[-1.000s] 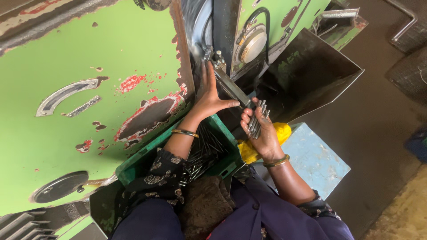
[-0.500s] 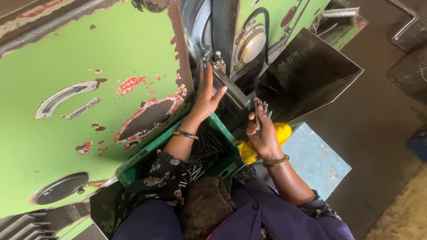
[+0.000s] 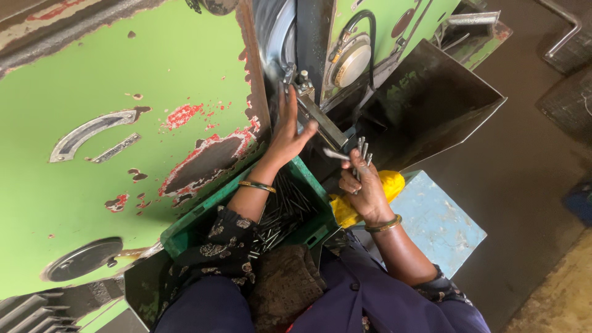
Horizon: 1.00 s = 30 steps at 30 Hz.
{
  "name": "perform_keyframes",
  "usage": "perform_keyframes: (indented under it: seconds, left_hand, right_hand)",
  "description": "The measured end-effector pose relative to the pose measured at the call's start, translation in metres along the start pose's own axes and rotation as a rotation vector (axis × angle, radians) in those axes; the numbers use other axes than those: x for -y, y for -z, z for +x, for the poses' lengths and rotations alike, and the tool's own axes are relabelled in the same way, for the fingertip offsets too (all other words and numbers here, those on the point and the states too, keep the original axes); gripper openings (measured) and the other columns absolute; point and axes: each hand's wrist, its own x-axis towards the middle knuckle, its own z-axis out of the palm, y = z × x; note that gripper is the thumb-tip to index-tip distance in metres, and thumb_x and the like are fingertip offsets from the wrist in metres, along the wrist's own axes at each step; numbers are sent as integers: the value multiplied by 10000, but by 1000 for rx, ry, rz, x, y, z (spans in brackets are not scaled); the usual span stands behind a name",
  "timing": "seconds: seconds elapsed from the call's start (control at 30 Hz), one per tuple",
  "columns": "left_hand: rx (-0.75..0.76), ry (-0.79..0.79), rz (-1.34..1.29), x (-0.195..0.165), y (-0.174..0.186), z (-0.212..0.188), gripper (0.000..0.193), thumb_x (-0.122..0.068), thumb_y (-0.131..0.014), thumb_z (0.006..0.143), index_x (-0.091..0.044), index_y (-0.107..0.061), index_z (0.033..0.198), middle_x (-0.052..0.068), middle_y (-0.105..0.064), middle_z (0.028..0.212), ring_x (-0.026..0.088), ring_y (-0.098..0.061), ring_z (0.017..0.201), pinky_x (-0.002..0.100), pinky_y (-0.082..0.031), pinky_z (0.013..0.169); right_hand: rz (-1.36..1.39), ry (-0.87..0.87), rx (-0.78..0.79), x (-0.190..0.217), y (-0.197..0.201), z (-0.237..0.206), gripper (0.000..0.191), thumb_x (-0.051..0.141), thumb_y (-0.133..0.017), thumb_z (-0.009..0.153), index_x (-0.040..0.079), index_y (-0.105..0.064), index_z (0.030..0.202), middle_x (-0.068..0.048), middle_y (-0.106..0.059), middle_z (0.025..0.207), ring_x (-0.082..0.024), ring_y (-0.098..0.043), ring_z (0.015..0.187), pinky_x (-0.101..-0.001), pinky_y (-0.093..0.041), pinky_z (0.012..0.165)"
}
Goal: The person repeatedly picks small metal rods from a green crate and presses them against a rotating grinding wheel to sharpen or smooth their edges. The person holds multiple rods in one hand while feeding them one at a time to the wheel, then returns them to the crate.
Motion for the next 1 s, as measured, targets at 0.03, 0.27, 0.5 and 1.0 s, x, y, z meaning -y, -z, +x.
perform_keyframes:
  seconds: [0.03, 0.27, 0.5, 1.0]
  left_hand:
    - [6, -23, -17, -1, 0, 0, 1194, -590, -655, 896, -72, 88, 1675, 314, 194, 1728, 483, 58, 1619, 579, -162, 1277]
    - [33, -42, -73, -8, 4, -3, 1377, -625, -810, 790, -60, 129, 1624, 332, 179, 1655, 496, 73, 1571, 577, -140, 1255]
    - [-79, -94, -28, 0, -3, -5, 892, -432, -571, 1089, -55, -4, 1666, 345, 48, 1712, 484, -14, 1622, 523, -149, 1309]
    - [55, -17, -108, -19, 9, -3, 1475, -626, -862, 693, -48, 144, 1603, 379, 184, 1625, 513, 48, 1540, 556, -170, 1220]
  right_hand:
    - [-20, -20, -36, 1, -2, -2, 199, 276, -626, 1043, 110, -534, 982, -36, -648, 877, -38, -342, 468, -191, -321, 437]
    - [-20, -44, -32, 6, -14, -8, 106, 244, -573, 1023, 139, -559, 1027, -90, -722, 1023, -25, -354, 475, -171, -324, 442]
    - [118, -49, -12, 2, -7, 1, 170, 269, -538, 1067, 118, -567, 1138, -19, -591, 905, -63, -423, 585, -205, -374, 518]
    - [70, -65, -46, 1, 1, 4, 264, 319, -498, 1098, 123, -540, 1271, 32, -490, 792, -63, -449, 635, -200, -410, 576]
